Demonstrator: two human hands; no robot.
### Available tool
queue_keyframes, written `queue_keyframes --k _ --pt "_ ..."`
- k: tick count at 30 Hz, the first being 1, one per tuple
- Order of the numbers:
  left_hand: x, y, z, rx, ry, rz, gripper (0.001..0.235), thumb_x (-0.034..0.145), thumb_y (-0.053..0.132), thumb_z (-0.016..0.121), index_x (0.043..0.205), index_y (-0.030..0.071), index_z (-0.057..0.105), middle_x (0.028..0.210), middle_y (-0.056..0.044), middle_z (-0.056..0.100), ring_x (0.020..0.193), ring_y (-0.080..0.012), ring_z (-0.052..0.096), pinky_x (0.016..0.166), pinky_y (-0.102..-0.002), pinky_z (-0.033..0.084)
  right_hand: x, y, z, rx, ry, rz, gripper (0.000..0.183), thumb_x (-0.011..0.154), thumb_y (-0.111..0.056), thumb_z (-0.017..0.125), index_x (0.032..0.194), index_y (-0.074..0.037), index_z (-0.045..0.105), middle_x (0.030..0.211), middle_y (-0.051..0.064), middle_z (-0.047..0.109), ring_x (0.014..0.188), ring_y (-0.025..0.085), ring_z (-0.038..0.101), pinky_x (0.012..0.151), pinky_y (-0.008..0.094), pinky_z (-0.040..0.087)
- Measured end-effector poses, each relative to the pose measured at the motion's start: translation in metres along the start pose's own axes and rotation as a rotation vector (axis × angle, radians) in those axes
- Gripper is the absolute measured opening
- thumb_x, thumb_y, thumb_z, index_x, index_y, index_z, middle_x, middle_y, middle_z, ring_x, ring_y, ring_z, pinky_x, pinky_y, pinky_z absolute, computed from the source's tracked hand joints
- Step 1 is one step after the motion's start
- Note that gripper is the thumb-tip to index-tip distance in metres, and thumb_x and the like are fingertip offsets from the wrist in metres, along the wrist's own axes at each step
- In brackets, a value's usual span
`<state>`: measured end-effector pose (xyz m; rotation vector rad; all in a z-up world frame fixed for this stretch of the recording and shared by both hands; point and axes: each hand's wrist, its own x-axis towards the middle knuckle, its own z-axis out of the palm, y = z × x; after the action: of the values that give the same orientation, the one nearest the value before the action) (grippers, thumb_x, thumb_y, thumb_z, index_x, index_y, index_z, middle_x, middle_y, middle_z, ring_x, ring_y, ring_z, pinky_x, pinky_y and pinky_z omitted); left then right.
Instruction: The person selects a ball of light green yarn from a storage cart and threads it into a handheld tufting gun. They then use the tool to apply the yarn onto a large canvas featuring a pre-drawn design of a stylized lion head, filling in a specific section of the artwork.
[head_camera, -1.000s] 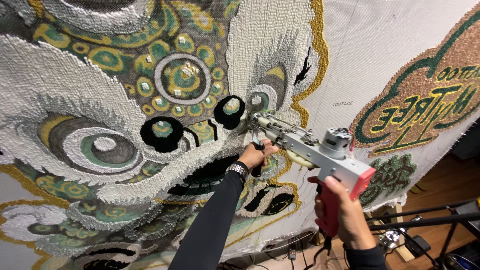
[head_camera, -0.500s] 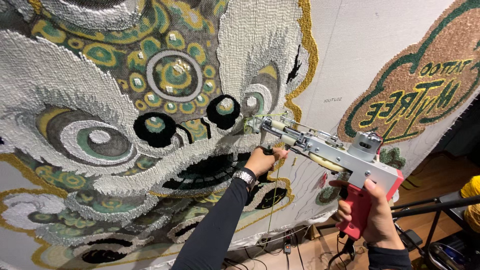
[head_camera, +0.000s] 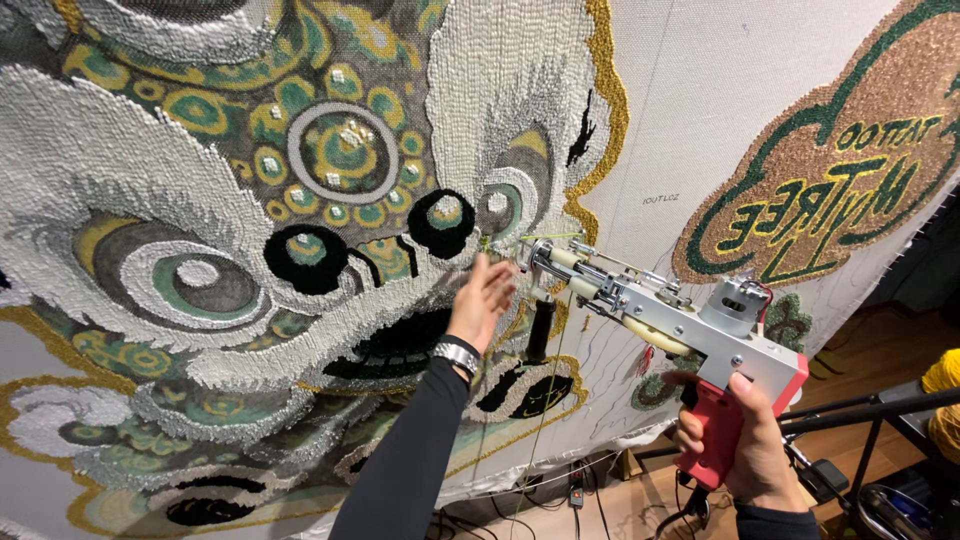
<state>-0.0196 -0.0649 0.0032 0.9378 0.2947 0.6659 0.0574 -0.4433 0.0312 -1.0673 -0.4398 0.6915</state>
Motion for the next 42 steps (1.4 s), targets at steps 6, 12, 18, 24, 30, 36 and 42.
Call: queue_keyframes --k 6,12,18,24,30,36,42 --pt "0.012 0.006 -0.005 -0.098 0.019 0.086 0.037 0.100 0.039 0.063 0.119 0.007 0.069 0.107 -0.003 0.071 0.087 -0.0124 0.067 0.077 -0.029 0.054 0.003 0.014 -0.013 0.057 0.027 -0.080 0.066 0.092 -0.049 0.058 0.129 0.005 0.053 0.100 0.015 0.071 0.057 0.018 0.049 0.050 0.035 0.043" --pt "0.034 -0.032 -0.033 0.362 -0.072 0.154 0.033 0.095 0.026 0.065 0.118 0.003 0.074 0.112 -0.005 0.076 0.095 -0.0148 0.069 0.088 -0.030 0.059 0.002 0.010 -0.005 0.061 -0.026 -0.064 0.065 0.091 -0.049 0.058 0.127 0.006 0.058 0.088 0.014 0.067 0.055 0.019 0.049 0.049 0.034 0.043" --pt "0.038 -0.069 -0.050 0.856 -0.430 0.142 0.075 0.085 0.024 0.084 0.147 0.003 0.047 0.137 -0.014 0.058 0.119 -0.0134 0.057 0.106 -0.031 0.046 0.001 0.001 0.011 -0.022 0.055 -0.012 0.063 0.087 -0.055 0.058 0.118 0.000 0.058 0.063 0.011 0.053 0.049 0.020 0.047 0.046 0.035 0.042" --pt "0.001 -0.065 0.005 0.620 -0.317 0.068 0.066 0.082 0.035 0.085 0.136 0.004 0.064 0.114 -0.013 0.070 0.081 -0.0098 0.062 0.070 -0.026 0.053 -0.001 0.003 0.018 -0.066 0.067 0.084 0.068 0.083 -0.059 0.056 0.116 0.000 0.062 0.058 0.008 0.049 0.048 0.020 0.048 0.043 0.039 0.047" --pt "-0.010 -0.066 0.015 0.575 -0.255 0.043 0.035 0.091 0.037 0.077 0.099 0.003 0.079 0.091 0.000 0.080 0.059 -0.0059 0.057 0.051 -0.024 0.047 0.002 0.007 0.018 -0.063 0.009 0.066 0.075 0.087 -0.060 0.057 0.122 0.006 0.065 0.059 0.007 0.049 0.050 0.017 0.046 0.047 0.033 0.043" --pt "-0.009 -0.060 0.013 0.588 -0.269 0.047 0.028 0.091 0.036 0.075 0.095 0.009 0.081 0.093 0.003 0.079 0.067 -0.0031 0.064 0.053 -0.023 0.051 0.005 0.005 0.025 -0.067 0.037 0.107 0.071 0.085 -0.061 0.055 0.119 0.002 0.062 0.058 0.006 0.048 0.049 0.018 0.047 0.045 0.036 0.042" --pt "-0.007 -0.058 0.011 0.601 -0.252 0.054 0.026 0.092 0.032 0.075 0.095 0.007 0.081 0.093 0.001 0.080 0.065 -0.0048 0.064 0.053 -0.024 0.050 0.007 0.006 0.033 -0.081 0.058 0.058 0.068 0.086 -0.060 0.056 0.115 0.001 0.062 0.059 0.008 0.050 0.049 0.018 0.047 0.049 0.033 0.042"
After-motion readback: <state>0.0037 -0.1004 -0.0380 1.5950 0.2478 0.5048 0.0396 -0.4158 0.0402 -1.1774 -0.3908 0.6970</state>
